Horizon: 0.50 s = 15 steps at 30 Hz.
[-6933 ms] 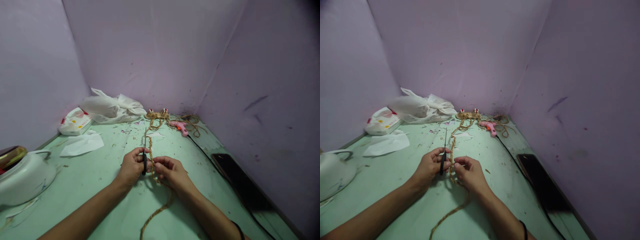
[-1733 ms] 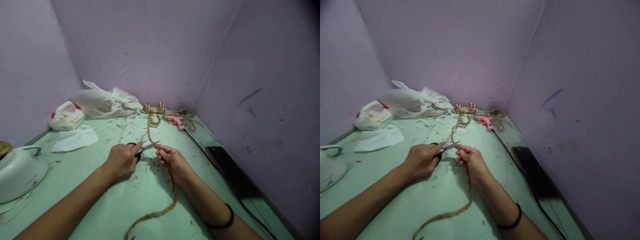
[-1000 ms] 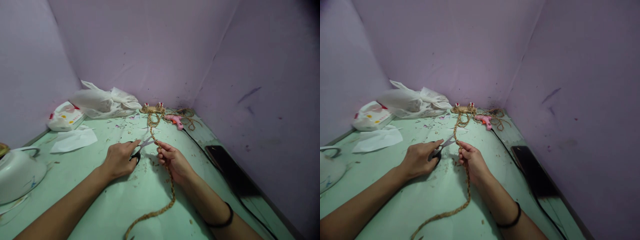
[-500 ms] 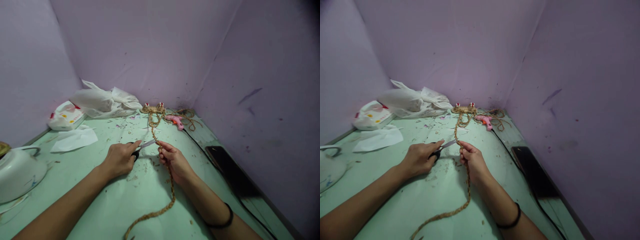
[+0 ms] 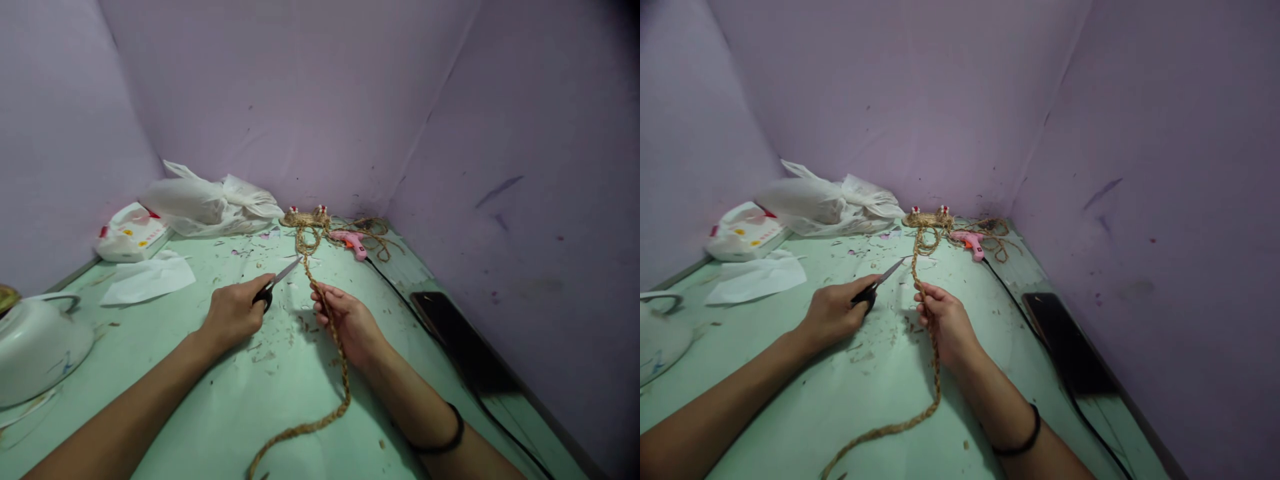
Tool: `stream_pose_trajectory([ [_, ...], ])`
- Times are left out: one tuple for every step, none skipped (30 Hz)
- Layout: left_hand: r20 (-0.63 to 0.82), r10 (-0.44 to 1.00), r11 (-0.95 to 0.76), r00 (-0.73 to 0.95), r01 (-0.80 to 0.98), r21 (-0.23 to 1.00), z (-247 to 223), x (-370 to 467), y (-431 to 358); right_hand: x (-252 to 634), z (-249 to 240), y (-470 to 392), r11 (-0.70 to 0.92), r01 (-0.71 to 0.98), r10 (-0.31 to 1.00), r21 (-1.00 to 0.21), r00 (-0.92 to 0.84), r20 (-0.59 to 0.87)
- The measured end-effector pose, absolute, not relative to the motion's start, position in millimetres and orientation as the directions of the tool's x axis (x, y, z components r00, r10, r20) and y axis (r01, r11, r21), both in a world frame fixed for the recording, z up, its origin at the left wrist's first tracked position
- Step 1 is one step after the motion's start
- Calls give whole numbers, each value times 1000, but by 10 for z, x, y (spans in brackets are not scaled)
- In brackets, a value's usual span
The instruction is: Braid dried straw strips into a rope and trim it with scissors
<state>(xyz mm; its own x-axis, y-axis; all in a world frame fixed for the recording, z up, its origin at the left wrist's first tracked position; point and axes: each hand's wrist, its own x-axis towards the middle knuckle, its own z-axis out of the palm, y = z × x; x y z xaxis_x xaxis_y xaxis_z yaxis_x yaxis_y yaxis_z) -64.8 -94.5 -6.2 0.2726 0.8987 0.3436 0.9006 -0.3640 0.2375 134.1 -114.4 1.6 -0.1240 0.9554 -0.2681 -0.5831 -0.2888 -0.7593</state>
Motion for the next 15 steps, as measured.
stream_pose_trajectory([
  [345,903,-350,256,904,245,-59,-646,-945,1348,21,-1138,-311,-612,948,-728,-145,-283],
  [344,906,-341,247,906,250,-54,-642,-947,1358,27,-1133,-344,-642,936,-685,-178,-303],
  [343,907,-338,243,906,253,-48,-637,-951,1369,33,-1129,-386,-670,920,-634,-228,-319],
  [342,908,-339,244,906,254,-43,-631,-955,1381,39,-1128,-433,-689,899,-581,-289,-328],
  [341,906,-343,249,904,253,-39,-625,-960,1393,45,-1129,-483,-696,875,-532,-360,-322],
  [343,905,-347,252,904,251,-36,-619,-966,1404,51,-1134,-526,-693,850,-493,-430,-304],
  [348,902,-350,254,903,249,-34,-614,-972,1413,56,-1142,-562,-683,826,-467,-491,-277],
  [355,900,-353,255,902,248,-33,-610,-977,1419,61,-1152,-588,-671,806,-453,-537,-250],
  [363,897,-356,254,900,250,-33,-608,-982,1423,65,-1162,-603,-660,791,-448,-568,-229],
  [371,892,-365,257,895,257,-35,-607,-986,1424,68,-1171,-611,-650,782,-453,-584,-218],
  [378,887,-379,266,886,267,-39,-608,-989,1423,69,-1177,-607,-642,783,-469,-583,-216],
  [385,880,-399,279,874,279,-43,-609,-991,1419,69,-1180,-592,-635,794,-496,-565,-224],
  [394,870,-423,296,859,290,-47,-611,-992,1415,67,-1180,-567,-627,813,-534,-530,-241],
  [403,860,-447,313,844,298,-52,-612,-993,1409,63,-1176,-533,-617,839,-579,-474,-266],
  [410,850,-468,331,832,299,-56,-613,-994,1403,59,-1170,-496,-602,865,-627,-404,-297],
])
